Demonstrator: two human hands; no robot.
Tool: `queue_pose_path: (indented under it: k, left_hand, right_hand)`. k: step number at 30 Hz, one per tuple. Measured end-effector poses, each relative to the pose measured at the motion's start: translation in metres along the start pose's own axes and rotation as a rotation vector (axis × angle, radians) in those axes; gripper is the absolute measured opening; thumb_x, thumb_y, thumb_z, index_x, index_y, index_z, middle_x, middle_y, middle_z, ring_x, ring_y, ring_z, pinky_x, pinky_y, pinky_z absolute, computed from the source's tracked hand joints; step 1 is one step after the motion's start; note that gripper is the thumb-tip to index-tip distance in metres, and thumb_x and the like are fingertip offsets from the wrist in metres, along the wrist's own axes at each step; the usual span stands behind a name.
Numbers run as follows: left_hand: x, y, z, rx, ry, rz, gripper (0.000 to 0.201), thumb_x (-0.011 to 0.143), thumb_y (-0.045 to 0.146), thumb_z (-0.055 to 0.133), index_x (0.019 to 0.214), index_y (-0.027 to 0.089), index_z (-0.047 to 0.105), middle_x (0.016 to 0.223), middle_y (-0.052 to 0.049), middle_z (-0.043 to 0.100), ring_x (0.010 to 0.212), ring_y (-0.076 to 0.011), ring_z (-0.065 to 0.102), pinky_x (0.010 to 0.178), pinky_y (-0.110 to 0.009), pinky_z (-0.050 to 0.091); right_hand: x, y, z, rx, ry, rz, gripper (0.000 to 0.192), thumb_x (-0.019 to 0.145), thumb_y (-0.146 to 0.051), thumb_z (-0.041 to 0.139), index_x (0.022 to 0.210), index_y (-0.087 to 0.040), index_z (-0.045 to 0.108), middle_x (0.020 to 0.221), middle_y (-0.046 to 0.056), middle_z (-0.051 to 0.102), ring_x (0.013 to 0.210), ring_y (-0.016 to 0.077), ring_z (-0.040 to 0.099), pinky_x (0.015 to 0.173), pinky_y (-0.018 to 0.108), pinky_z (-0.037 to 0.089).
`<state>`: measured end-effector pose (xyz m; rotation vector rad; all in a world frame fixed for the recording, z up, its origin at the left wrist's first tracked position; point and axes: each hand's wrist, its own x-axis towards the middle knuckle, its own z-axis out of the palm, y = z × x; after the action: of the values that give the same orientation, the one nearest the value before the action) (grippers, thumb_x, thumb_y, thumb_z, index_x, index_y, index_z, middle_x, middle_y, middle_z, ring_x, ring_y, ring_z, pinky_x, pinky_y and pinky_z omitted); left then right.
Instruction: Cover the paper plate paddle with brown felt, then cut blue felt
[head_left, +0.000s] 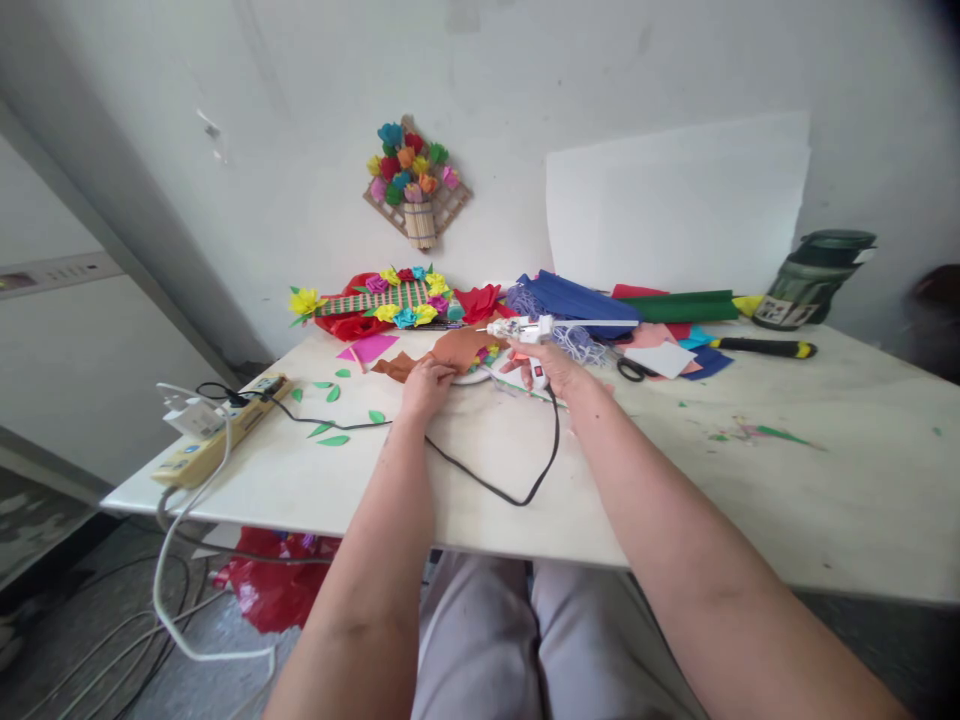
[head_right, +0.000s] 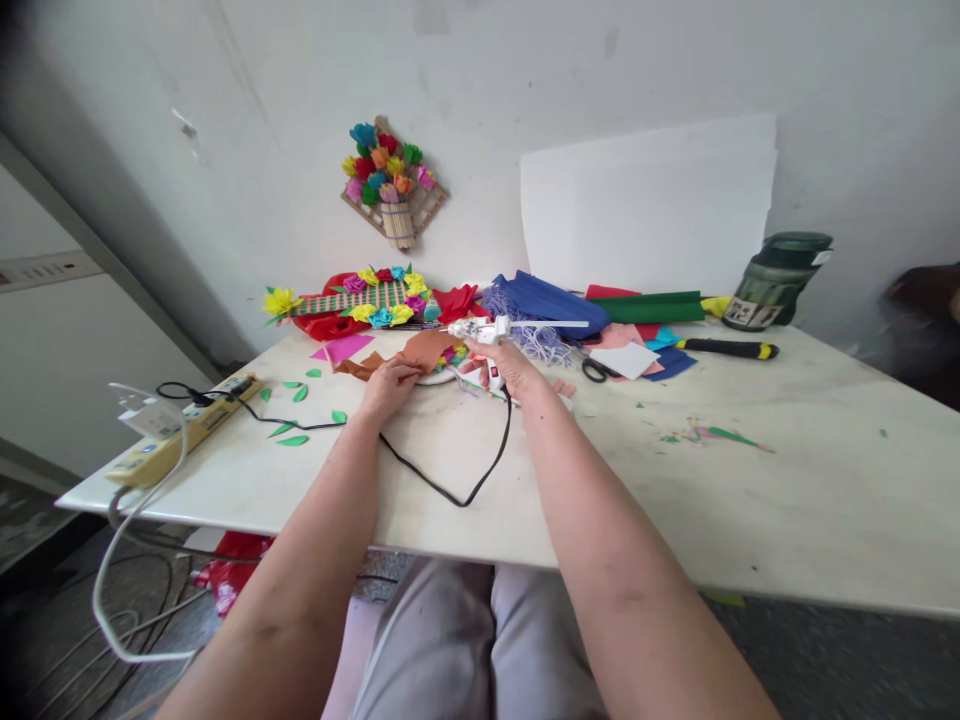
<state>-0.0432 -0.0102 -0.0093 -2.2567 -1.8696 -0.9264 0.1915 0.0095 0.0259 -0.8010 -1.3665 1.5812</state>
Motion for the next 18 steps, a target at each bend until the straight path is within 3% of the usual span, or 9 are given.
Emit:
queue_pose_path:
  k: [9,14,18]
  left_hand:
    - [0.003,-0.004,0.006,-0.032,0.033,-0.017,0.019,0.079,0.024,0.054,0.089,0.021,0.071,0.1,-0.004,0.066,0.101,-0.0184,0.057,0.093,-0.03,0.043]
    - [0.005,-0.006,0.01,-0.045,0.086,-0.038,0.018,0.08,0.027,0.055,0.083,0.021,0.071,0.102,-0.005,0.066,0.099,-0.0175,0.057,0.091,-0.028,0.043]
    - [0.006,-0.005,0.006,-0.028,0.062,-0.155,0.022,0.082,0.029,0.052,0.085,0.02,0.072,0.086,-0.005,0.068,0.086,-0.0182,0.061,0.079,-0.027,0.045]
  right_hand:
    - [-0.006,-0.011,-0.022,0.067,0.177,-0.02,0.02,0.082,-0.034,0.059,0.073,-0.017,0.055,0.058,0.003,0.065,0.028,0.0067,0.045,0.027,0.019,0.035]
    - [-0.006,-0.006,-0.022,0.01,0.123,-0.045,0.027,0.08,-0.041,0.061,0.071,-0.016,0.055,0.06,0.005,0.065,0.03,0.0075,0.048,0.027,0.019,0.034]
    - [-0.005,0.0,-0.015,-0.116,0.002,-0.092,0.034,0.072,-0.047,0.068,0.073,-0.016,0.057,0.054,0.004,0.062,0.041,0.0138,0.059,0.028,0.018,0.032]
